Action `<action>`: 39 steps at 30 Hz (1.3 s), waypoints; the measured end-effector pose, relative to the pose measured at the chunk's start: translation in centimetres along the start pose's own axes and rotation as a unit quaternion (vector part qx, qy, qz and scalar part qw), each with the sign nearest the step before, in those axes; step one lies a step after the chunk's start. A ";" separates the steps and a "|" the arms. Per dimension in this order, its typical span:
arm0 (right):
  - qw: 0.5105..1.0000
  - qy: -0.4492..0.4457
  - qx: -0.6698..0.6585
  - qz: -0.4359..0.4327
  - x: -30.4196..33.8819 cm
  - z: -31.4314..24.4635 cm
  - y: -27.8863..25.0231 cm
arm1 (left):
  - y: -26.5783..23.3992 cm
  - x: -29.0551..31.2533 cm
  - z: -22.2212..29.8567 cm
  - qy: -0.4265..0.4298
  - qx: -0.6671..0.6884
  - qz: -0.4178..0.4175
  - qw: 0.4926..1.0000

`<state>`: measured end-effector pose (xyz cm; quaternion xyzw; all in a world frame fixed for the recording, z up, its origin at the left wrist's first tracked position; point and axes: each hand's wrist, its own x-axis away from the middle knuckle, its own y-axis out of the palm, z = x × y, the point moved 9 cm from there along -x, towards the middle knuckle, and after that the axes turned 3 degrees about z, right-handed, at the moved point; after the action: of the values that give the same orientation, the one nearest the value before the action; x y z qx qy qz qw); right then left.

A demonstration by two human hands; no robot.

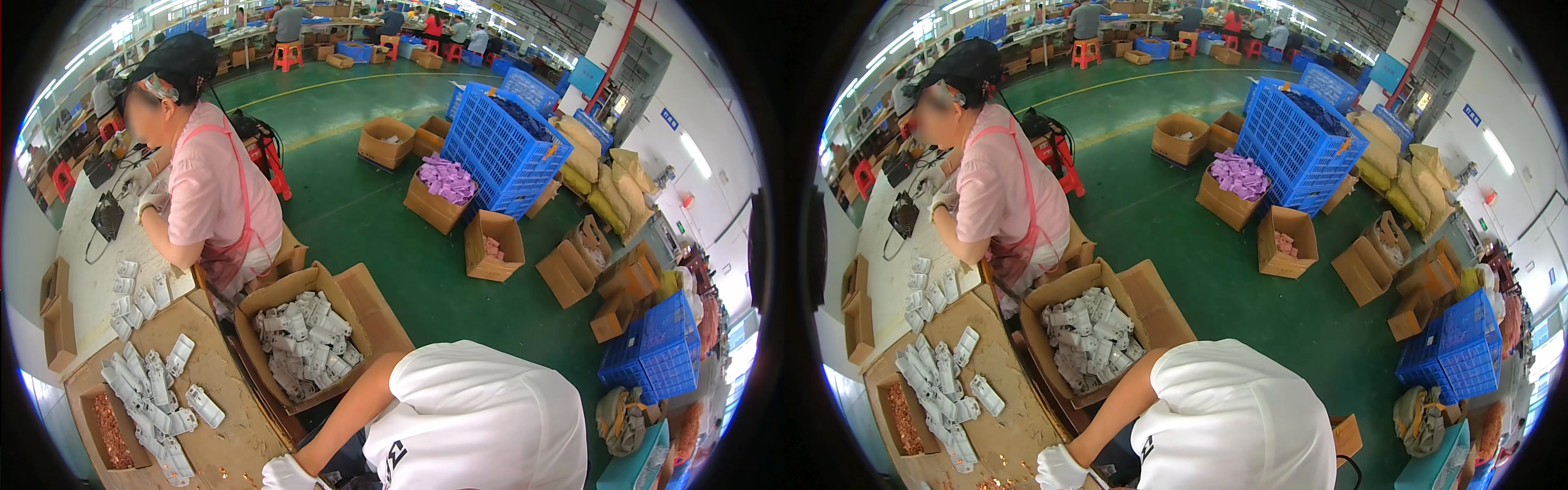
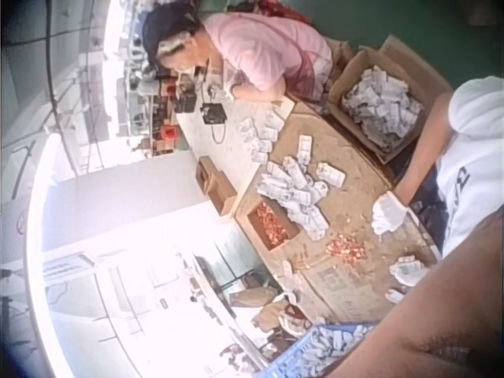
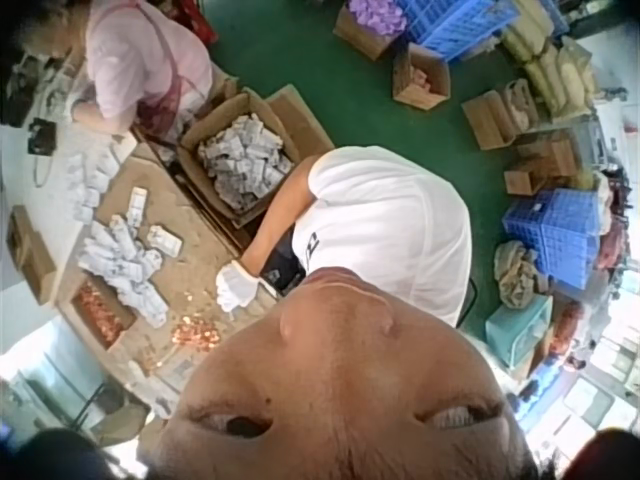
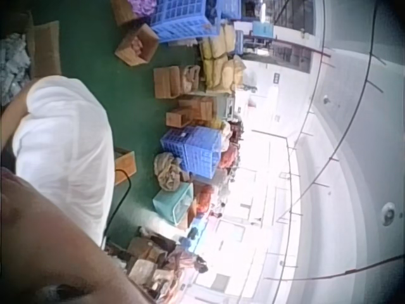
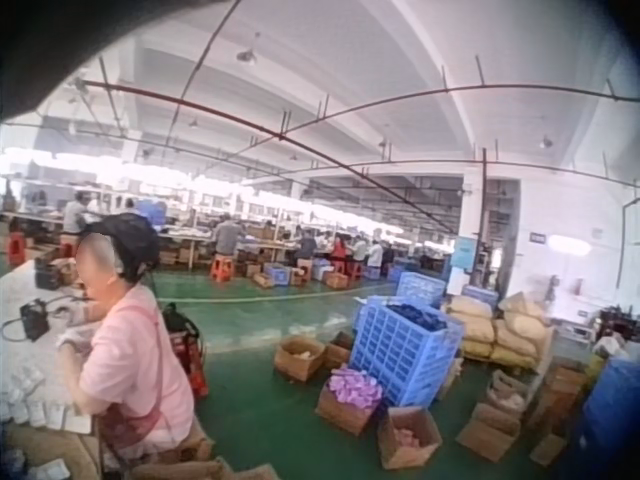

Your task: The person assembles copper contacts into plastic housings by hand, using a small hand tool to insert the contacts into the housings.

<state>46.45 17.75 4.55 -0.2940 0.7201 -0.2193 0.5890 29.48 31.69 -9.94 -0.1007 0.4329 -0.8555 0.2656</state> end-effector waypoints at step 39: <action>0.997 -0.046 -0.063 0.021 -0.4 -0.6 -1.7 | -0.8 3.3 -5.1 -0.128 0.358 0.093 0.920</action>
<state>46.19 16.73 6.07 -0.3254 0.7104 -0.1474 0.6065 24.39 33.83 -12.63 -0.0669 0.0673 -0.9045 0.4158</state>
